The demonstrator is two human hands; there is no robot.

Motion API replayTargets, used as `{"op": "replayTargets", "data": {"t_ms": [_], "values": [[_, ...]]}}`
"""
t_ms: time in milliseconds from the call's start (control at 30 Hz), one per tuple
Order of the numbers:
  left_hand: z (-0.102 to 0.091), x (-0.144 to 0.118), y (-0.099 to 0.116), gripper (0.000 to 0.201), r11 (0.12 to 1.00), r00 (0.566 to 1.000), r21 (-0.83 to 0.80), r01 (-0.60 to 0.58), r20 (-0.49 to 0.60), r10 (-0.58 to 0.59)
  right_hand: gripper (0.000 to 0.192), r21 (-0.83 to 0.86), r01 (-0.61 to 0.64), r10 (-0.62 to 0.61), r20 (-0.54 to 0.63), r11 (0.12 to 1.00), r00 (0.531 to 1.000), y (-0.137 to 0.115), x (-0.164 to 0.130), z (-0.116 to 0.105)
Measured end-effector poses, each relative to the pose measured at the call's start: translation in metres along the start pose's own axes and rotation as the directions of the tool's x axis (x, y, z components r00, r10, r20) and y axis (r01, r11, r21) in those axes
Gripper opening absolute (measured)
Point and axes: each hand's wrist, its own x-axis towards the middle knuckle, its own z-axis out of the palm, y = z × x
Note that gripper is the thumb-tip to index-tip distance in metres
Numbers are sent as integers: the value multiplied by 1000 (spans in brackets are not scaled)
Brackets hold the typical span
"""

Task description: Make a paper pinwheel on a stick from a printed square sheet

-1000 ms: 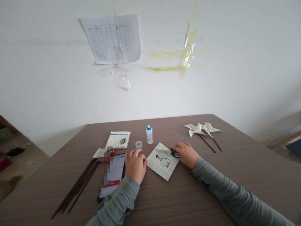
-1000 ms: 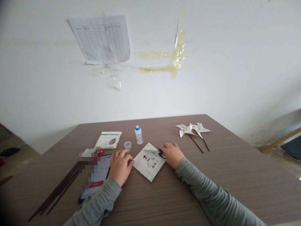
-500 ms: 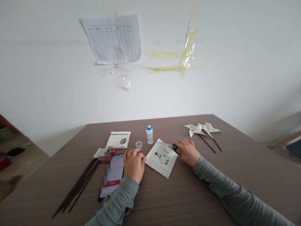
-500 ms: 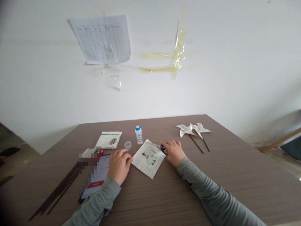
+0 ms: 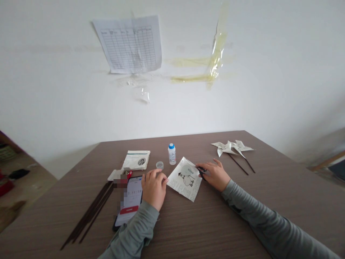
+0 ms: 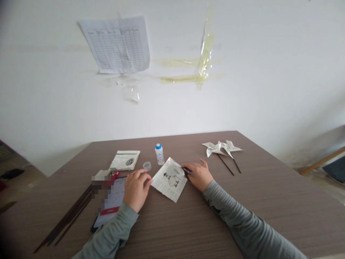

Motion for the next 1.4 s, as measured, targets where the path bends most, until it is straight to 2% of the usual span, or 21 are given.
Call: {"op": "replayTargets", "data": {"t_ms": [267,433,833,933,1000,1067,1133,1233,1300,1400], "values": [[3,2,-2,32,1000,1000,-18,1,-24,-1,54,99,-40,43,-21,994,999,3,2,5],[4,3,-4,29,999,1000,-37,6,-25,-7,55,124,-35,33,18,992,999,0,4,3],[8,3,-6,18,995,993,-97,2,-119,-14,54,169,-73,74,4,983,997,2,6,-2],[7,2,-5,15,985,993,-175,-4,-113,-16,56,186,-86,93,-30,979,995,7,8,-4],[6,2,1,15,954,996,-299,5,-82,-31,55,197,-91,104,-54,976,993,10,9,-6],[5,2,10,14,888,997,-456,66,-11,-80,52,215,-93,112,-78,972,991,14,10,-7],[4,2,22,14,772,978,-601,206,127,-162,48,249,-90,119,-102,964,988,16,11,-9],[3,4,40,17,473,884,-747,467,383,-268,42,314,-83,131,-135,946,982,17,12,-13],[3,5,49,24,307,845,-792,528,455,-281,41,352,-82,142,-148,932,979,17,13,-15],[2,7,59,28,178,818,-808,562,509,-269,41,393,-85,158,-155,915,975,17,13,-17]]}}
